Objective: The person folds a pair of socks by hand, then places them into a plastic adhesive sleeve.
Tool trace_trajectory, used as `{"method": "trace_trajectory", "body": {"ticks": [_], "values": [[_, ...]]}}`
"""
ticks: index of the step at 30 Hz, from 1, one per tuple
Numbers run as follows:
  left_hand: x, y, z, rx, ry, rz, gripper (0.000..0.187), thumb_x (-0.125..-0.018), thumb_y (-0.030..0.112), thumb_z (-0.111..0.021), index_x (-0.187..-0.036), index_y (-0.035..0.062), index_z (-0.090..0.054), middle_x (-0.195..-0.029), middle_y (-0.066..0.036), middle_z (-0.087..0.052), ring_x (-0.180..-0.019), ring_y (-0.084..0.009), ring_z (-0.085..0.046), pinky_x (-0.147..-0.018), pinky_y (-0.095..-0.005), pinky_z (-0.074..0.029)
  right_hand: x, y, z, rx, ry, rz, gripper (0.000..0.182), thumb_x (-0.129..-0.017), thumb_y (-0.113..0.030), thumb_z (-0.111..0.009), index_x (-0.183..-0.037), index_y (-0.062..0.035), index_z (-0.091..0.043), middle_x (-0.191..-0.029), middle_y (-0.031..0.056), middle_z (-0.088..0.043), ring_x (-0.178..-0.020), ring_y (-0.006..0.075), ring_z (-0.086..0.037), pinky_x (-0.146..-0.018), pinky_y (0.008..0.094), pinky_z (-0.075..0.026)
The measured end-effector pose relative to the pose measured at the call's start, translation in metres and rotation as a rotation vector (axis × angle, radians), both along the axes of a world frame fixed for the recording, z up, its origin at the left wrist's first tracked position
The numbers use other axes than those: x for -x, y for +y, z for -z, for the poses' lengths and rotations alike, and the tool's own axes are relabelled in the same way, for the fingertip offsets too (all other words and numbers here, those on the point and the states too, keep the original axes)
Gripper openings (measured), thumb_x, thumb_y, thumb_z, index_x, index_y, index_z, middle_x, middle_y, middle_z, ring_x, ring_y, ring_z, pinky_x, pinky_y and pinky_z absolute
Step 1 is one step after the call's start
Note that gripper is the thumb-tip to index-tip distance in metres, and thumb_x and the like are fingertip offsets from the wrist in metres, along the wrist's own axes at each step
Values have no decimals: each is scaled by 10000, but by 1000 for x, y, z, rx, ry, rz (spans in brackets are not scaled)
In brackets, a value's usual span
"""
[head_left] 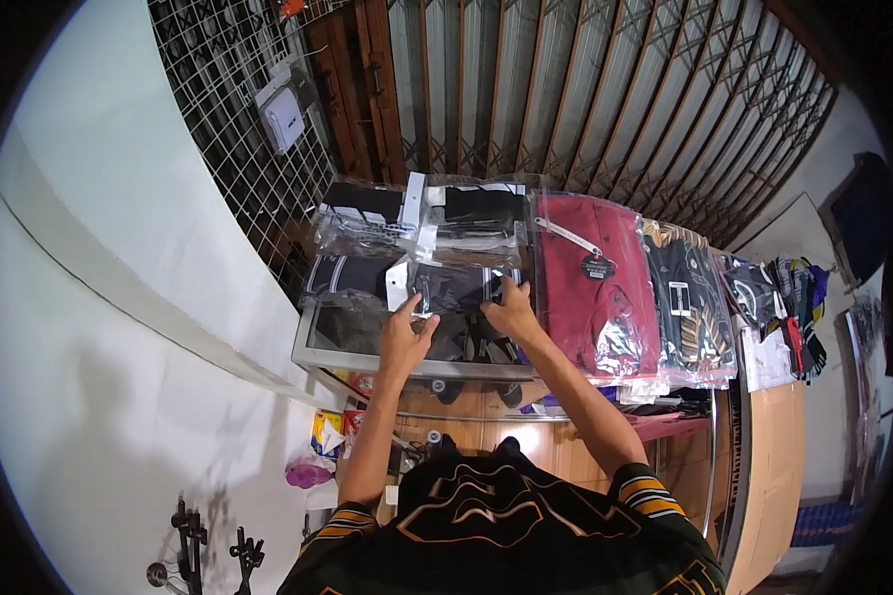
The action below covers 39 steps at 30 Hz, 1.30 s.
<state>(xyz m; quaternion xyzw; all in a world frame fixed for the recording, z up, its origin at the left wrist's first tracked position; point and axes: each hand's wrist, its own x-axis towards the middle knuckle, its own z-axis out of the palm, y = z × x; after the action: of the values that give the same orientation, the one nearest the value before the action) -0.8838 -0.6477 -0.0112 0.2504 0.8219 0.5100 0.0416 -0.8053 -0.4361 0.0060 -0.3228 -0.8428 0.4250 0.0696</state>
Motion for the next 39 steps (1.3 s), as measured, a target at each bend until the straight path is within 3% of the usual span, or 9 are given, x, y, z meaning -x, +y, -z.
{"method": "trace_trajectory", "body": {"ticks": [2,6,12,16,19,21,22,30,39], "values": [[5,1,10,-5,31,2,586,-891,299,-788,-1354,-23,-628,-1012,-243,-752,-900,-321,-744,-793,-405,-565,-1,-5,5,19,-39,-24,960,-803,-249,-771,-1567,26,-258,-1566,497,-64,-1461,627,-214,-1219,535,-286],[3,2,9,22,86,-3,608,-901,301,-796,-1380,-25,-612,-1046,-242,-750,-895,-258,-746,-774,-369,-564,-1,-20,6,-23,-49,0,987,-805,-264,-783,-1568,40,-233,-1567,495,-76,-1455,629,-224,-1216,526,-298],[-1,2,-3,35,-43,33,611,-895,306,-800,-1383,-12,-615,-1080,-238,-739,-907,-247,-732,-785,-376,-562,-6,-44,-6,-284,-118,-114,1004,-874,-388,-745,-1609,-10,-175,-1627,410,-56,-1496,624,-99,-1096,766,-299],[-4,2,-8,-125,53,4,580,-881,282,-799,-1339,-29,-625,-1116,-249,-708,-818,-302,-734,-758,-405,-569,-7,-49,5,-278,-150,-108,977,-892,-384,-714,-1615,-25,-163,-1624,417,-62,-1494,621,-117,-1095,746,-324],[1,-5,-18,22,-18,-117,552,-869,261,-804,-1332,10,-638,-1224,-249,-619,-962,-341,-680,-855,-427,-545,-7,-49,11,-278,-71,-65,964,-896,-365,-702,-1618,-36,-155,-1618,422,-88,-1490,619,-142,-1082,731,-355],[12,-8,-17,180,483,-308,520,-849,231,-810,-1316,58,-658,-1287,-252,-527,-1165,-391,-559,-999,-465,-469,-8,-49,16,-293,-22,-55,963,-893,-356,-702,-1620,-44,-155,-1608,430,-113,-1477,623,-182,-1068,717,-382],[19,-7,-18,157,418,-279,496,-858,240,-793,-1326,124,-674,-1437,-237,-447,-1303,-411,-443,-1084,-556,-366,-9,-50,20,-288,-25,-54,963,-893,-356,-702,-1620,-44,-155,-1608,430,-113,-1477,623,-182,-1068,717,-382],[60,1,-10,463,386,-97,446,-958,400,-672,-1373,236,-665,-1497,-163,-475,-1392,-395,-389,-1084,-629,-290,-11,-60,23,-401,70,16,943,-894,-344,-712,-1613,-40,-184,-1594,442,-143,-1464,624,-216,-1103,714,-342],[42,-38,-33,550,304,101,973,-689,589,-882,-1528,258,-516,-1636,-160,-350,-1542,-404,-211,-1190,-666,-150,-14,-59,29,-391,154,24,908,-904,-302,-712,-1592,1,-203,-1574,462,-161,-1446,654,-215,-1101,666,-388]]}}
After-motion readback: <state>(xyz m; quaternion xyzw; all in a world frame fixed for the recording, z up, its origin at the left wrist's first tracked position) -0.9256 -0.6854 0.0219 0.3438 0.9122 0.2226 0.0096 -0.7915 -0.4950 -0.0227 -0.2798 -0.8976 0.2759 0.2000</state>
